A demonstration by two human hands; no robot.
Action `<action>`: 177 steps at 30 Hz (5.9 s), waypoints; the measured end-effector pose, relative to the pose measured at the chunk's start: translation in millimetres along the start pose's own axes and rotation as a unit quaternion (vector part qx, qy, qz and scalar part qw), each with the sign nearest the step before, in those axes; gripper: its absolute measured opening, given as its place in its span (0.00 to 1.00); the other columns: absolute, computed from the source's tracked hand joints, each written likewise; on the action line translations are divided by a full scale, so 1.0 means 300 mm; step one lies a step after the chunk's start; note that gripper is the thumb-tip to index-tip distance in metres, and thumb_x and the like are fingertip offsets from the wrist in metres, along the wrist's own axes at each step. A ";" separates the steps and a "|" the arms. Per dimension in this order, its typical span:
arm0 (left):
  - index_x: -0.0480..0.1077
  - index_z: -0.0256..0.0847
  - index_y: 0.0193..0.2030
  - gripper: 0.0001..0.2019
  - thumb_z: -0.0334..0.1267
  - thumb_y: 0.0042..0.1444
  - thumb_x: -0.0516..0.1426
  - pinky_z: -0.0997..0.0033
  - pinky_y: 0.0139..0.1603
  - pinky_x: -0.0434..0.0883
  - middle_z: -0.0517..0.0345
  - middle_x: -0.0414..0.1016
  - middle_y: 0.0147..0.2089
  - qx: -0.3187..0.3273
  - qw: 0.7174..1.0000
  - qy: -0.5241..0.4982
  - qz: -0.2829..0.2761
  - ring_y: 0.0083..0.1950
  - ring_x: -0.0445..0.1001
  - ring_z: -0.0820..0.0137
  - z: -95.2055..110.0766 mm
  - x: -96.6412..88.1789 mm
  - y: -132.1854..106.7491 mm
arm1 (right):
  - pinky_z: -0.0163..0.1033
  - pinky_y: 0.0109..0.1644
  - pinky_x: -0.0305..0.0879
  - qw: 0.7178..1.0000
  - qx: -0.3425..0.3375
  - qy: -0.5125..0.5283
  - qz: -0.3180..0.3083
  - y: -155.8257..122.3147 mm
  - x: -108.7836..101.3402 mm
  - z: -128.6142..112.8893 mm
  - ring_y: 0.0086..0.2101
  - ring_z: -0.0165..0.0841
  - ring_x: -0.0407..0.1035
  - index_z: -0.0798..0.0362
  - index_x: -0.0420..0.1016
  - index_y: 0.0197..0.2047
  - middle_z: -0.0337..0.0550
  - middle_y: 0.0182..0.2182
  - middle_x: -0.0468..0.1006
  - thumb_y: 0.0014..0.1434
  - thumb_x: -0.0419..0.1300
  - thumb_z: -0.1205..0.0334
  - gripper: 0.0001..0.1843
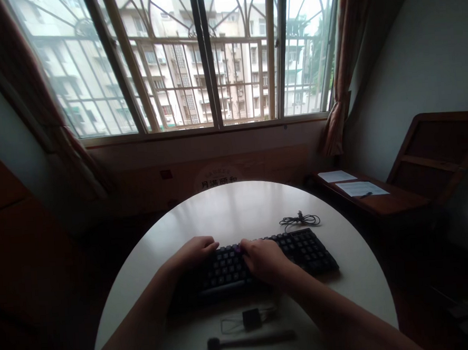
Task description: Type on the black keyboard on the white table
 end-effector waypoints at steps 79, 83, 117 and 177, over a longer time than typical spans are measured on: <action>0.74 0.42 0.37 0.21 0.54 0.58 0.46 0.69 0.34 0.63 0.52 0.77 0.39 -0.028 0.999 -0.029 -0.010 0.40 0.72 0.62 0.003 -0.020 -0.009 | 0.39 0.42 0.65 0.995 -0.081 0.048 0.039 0.000 0.015 0.007 0.39 0.40 0.76 0.40 0.73 0.54 0.41 0.41 0.82 0.62 0.49 0.58 0.20; 0.74 0.42 0.37 0.22 0.54 0.58 0.46 0.69 0.34 0.63 0.52 0.77 0.39 -0.028 0.999 -0.026 -0.008 0.40 0.72 0.61 0.003 -0.019 -0.009 | 0.38 0.42 0.65 0.995 -0.083 0.047 0.038 0.000 0.015 0.008 0.39 0.40 0.76 0.40 0.73 0.55 0.42 0.42 0.82 0.63 0.49 0.57 0.20; 0.74 0.42 0.37 0.23 0.55 0.58 0.45 0.69 0.35 0.63 0.52 0.77 0.40 -0.023 0.999 -0.020 -0.009 0.40 0.73 0.61 0.000 -0.014 -0.001 | 0.38 0.49 0.63 0.995 -0.076 0.068 0.000 -0.011 -0.004 0.000 0.45 0.39 0.73 0.44 0.71 0.57 0.43 0.46 0.80 0.63 0.49 0.59 0.21; 0.74 0.42 0.34 0.22 0.54 0.59 0.45 0.68 0.34 0.62 0.52 0.77 0.38 -0.017 1.000 -0.005 -0.007 0.38 0.72 0.62 -0.002 -0.007 0.001 | 0.38 0.43 0.64 0.997 -0.078 0.024 0.008 -0.007 -0.001 -0.001 0.41 0.39 0.75 0.44 0.73 0.54 0.44 0.43 0.81 0.63 0.47 0.57 0.20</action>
Point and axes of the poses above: each hand's wrist, its own y-axis towards the middle knuckle, its own x-axis out of the palm, z = x × y, the point moved 2 cm from there along y, towards the middle knuckle
